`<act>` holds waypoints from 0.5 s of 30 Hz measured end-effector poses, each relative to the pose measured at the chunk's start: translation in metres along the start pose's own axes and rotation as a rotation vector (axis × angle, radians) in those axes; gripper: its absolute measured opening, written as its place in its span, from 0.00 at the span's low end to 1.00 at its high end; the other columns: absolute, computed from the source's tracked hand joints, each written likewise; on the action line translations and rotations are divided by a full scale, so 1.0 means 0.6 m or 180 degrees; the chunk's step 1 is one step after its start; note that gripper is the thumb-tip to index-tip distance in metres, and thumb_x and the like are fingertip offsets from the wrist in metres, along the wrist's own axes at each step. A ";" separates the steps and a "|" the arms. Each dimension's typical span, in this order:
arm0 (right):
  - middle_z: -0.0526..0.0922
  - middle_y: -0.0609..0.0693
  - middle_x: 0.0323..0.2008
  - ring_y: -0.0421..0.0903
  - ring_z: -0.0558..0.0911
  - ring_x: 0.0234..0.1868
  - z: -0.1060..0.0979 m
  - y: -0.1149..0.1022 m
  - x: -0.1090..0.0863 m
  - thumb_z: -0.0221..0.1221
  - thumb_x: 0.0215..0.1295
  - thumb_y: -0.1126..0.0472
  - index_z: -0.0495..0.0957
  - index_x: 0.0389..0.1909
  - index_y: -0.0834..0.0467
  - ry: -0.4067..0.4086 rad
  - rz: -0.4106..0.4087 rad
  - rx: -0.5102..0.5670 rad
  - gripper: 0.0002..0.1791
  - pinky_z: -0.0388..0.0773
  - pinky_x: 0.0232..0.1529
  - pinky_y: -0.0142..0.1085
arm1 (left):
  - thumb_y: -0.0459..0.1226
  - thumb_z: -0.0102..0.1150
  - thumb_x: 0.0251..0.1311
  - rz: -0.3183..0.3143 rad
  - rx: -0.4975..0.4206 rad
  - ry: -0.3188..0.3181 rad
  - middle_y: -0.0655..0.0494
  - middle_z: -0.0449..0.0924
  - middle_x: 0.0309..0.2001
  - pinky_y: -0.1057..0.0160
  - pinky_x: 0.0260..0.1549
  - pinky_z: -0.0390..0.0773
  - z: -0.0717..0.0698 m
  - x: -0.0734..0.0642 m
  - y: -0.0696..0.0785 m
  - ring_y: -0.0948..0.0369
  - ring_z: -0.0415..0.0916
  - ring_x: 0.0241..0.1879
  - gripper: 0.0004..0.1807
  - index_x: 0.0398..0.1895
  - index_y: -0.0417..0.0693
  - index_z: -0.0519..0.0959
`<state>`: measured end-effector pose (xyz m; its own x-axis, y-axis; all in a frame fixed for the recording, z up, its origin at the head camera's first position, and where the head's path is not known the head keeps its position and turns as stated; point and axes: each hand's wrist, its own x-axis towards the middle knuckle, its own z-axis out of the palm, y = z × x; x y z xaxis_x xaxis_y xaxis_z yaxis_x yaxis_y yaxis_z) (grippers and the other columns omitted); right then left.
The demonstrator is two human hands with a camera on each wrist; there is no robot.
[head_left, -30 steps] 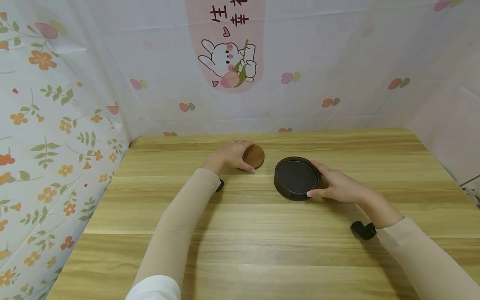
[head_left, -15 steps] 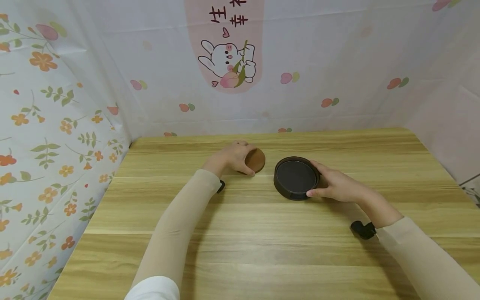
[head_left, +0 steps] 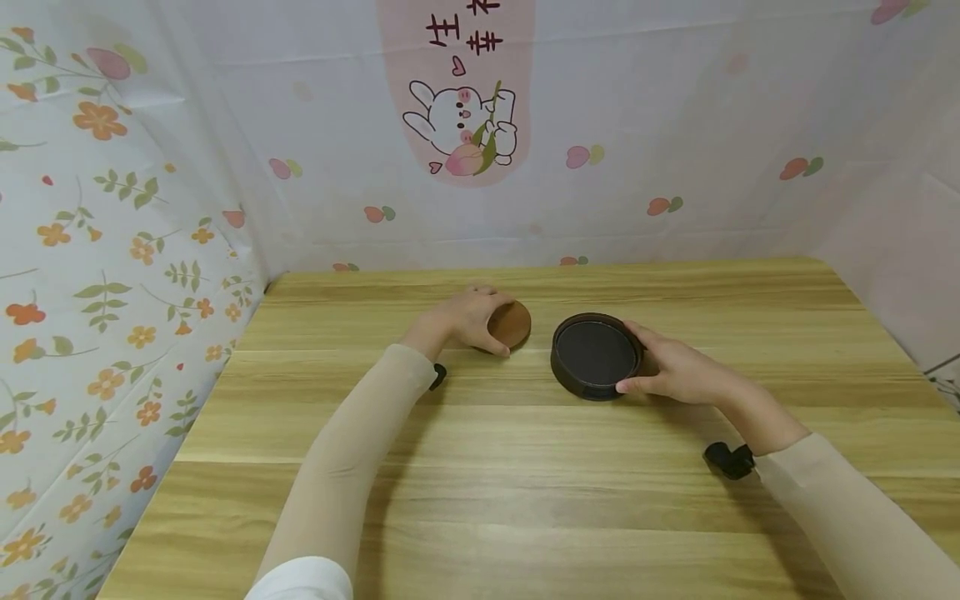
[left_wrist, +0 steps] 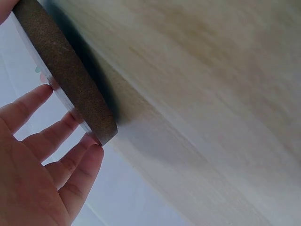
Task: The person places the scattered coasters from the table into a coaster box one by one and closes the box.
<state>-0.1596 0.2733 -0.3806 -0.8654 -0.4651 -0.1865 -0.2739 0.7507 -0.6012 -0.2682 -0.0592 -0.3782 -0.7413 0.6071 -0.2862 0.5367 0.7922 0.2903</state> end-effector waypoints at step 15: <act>0.48 0.72 0.76 0.73 0.53 0.74 0.001 0.002 0.000 0.64 0.61 0.40 0.40 0.78 0.68 -0.0011 0.0026 -0.0019 0.60 0.53 0.69 0.67 | 0.58 0.69 0.52 0.0178 0.0068 -0.0017 0.47 0.55 0.76 0.44 0.67 0.65 -0.006 -0.016 0.020 0.45 0.54 0.74 0.51 0.77 0.54 0.58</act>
<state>-0.1600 0.2741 -0.3817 -0.8661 -0.4606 -0.1941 -0.2694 0.7573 -0.5950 -0.2561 -0.0558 -0.3686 -0.7077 0.6508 -0.2750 0.5859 0.7581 0.2863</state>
